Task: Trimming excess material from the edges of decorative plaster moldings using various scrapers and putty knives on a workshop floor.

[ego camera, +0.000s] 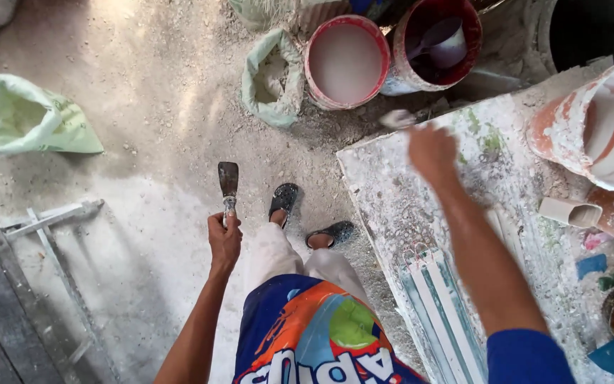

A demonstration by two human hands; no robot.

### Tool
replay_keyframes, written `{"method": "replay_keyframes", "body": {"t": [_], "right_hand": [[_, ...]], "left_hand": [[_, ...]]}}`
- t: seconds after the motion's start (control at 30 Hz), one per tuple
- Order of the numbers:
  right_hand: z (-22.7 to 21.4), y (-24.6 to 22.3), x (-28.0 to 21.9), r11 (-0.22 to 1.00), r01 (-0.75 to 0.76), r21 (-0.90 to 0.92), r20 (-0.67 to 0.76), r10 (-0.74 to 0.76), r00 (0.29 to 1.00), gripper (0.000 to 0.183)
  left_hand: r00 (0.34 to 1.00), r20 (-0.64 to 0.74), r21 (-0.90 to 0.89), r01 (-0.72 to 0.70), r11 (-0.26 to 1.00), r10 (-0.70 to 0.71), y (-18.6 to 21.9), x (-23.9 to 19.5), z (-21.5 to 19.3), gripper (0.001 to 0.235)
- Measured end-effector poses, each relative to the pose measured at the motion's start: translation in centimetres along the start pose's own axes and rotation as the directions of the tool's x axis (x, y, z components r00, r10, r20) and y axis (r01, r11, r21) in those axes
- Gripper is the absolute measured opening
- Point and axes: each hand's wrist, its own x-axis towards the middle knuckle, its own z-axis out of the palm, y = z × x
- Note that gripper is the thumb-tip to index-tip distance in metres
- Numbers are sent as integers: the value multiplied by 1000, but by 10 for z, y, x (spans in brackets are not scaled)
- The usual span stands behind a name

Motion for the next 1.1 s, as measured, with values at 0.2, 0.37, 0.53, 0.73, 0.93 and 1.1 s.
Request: {"method": "replay_keyframes", "body": {"t": [0.2,0.37,0.53,0.73,0.93,1.1], "right_hand": [[21,-20,14,996,74,-53,336,-52,940,29],[13,-70,36,735,-213,644,478,-168,862,34],[6,-75,-32,0,-605,796,594,192,781,41],[61,-124,-147,-130,-696,706,691,343,636,44],[18,-185,-169,335,-436,835,247,479,842,39],[84,-193,-129,268,-598,755,437,475,764,31]], "left_hand": [[999,7,16,34,999,-34,-27,3,-9,35],[999,31,29,36,999,-37,-20,4,-7,35],[983,186,18,-11,1000,8,31,-1,0,33],[883,466,150,-134,980,49,69,8,39,36],[752,660,361,-316,878,0,83,14,103,38],[679,729,484,-425,765,-84,107,3,121,41]]}}
